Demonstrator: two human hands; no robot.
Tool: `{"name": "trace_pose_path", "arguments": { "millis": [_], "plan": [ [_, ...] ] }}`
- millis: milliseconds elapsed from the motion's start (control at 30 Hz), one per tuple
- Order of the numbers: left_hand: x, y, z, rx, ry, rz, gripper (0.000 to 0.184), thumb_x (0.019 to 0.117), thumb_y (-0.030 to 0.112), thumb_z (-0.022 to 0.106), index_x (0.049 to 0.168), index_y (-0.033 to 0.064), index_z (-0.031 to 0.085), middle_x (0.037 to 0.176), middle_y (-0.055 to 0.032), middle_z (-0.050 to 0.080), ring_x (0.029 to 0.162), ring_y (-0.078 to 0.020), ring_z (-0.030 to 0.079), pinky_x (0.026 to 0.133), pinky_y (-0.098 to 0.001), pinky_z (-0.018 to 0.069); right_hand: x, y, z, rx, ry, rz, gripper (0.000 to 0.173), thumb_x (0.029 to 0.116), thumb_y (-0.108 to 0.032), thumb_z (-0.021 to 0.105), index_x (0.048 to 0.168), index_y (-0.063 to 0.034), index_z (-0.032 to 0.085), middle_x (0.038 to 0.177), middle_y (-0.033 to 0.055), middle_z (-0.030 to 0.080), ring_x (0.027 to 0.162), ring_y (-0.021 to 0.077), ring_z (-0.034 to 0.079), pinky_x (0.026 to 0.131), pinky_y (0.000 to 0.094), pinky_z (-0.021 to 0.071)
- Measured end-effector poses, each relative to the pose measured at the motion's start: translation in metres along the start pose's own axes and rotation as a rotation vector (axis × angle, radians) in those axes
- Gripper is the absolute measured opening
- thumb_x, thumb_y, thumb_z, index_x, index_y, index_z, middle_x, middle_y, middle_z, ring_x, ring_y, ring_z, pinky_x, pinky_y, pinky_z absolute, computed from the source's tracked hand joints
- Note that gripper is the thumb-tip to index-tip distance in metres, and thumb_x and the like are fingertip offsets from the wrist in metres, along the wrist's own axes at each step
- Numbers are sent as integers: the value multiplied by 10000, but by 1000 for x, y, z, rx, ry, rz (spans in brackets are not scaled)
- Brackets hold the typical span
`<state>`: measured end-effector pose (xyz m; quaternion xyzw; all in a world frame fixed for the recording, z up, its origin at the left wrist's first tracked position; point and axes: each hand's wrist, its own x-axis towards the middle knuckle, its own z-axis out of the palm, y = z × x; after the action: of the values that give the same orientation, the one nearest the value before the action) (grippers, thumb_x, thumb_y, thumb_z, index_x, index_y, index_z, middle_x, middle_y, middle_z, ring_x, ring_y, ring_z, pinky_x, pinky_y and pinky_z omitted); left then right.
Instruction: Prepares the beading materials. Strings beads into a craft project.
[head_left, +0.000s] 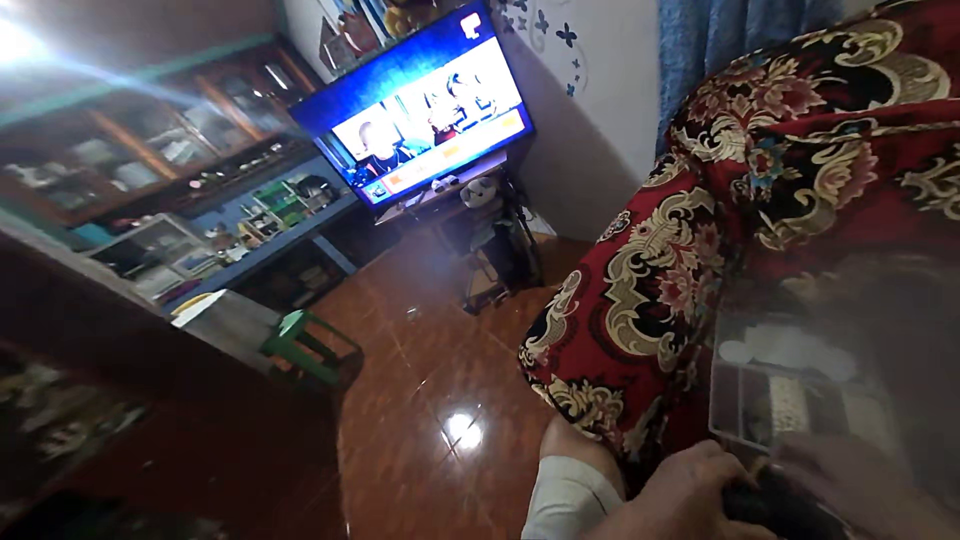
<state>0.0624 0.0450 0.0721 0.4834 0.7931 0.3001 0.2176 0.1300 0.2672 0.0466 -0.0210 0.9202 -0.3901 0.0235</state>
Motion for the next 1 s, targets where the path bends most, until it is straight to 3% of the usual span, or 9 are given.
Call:
{"name": "trace_pose_path", "arguments": {
  "millis": [167,333,467,567,700,767,833,900,1000],
  "plan": [
    [-1,-12,3,-105,-50,-289,561,898,284,791,1260,-75,555,1093,-261,674,1022,-366,682,916,-525,549,-4,-17,3,10,29,-90,159,973,-102,668,1019,26,749,964,229,736,912,411,715,853,615,545],
    [3,-22,1,-8,-112,-410,518,942,330,739,1257,-52,586,1112,-259,675,1051,-393,672,935,-562,532,-4,-27,11,39,54,-199,124,944,-56,687,976,45,752,970,231,727,930,401,711,868,580,557],
    [4,-35,-1,-263,26,-459,528,975,263,698,1354,-57,519,1194,-268,645,1065,-343,664,956,-499,534,-4,-26,17,122,-32,-231,146,952,-122,692,979,-2,770,856,174,751,794,335,733,774,572,567],
    [5,-41,-6,-707,180,-430,424,994,197,620,1344,-4,487,1003,-92,665,707,-115,635,650,-278,554,-2,-20,17,138,-124,-183,156,967,-146,686,988,-21,776,845,145,755,749,302,729,762,548,578],
    [-1,-42,-23,-1055,106,-205,258,959,247,611,1153,102,523,922,-5,676,609,-35,580,539,-187,487,2,-5,14,122,-86,-46,128,920,-88,701,984,-13,784,911,197,752,866,386,725,834,644,538],
    [-6,-40,-30,-852,-80,-48,224,952,298,626,1049,99,597,879,59,632,683,-1,570,619,-189,491,3,3,15,158,7,-64,108,916,-64,713,968,2,779,890,203,750,847,385,727,819,650,540],
    [-5,-31,-32,-503,-266,31,237,978,172,608,1050,-50,650,897,-81,648,771,-113,601,736,-312,526,4,0,13,162,29,-50,125,946,-113,709,976,-14,779,852,160,755,785,326,731,784,584,566],
    [0,-26,-26,-242,-395,-72,289,995,157,649,1124,-102,651,1010,-232,679,923,-293,663,882,-478,536,1,-8,12,165,6,-80,146,961,-128,691,989,-11,774,844,161,752,764,315,730,768,563,575],
    [4,-35,-12,-133,-281,-344,414,1004,250,655,1250,-79,606,1168,-282,656,1071,-379,659,975,-554,508,-3,-19,14,157,-44,-166,151,964,-121,684,992,2,767,843,164,749,759,314,729,766,551,579]
  ]
}}
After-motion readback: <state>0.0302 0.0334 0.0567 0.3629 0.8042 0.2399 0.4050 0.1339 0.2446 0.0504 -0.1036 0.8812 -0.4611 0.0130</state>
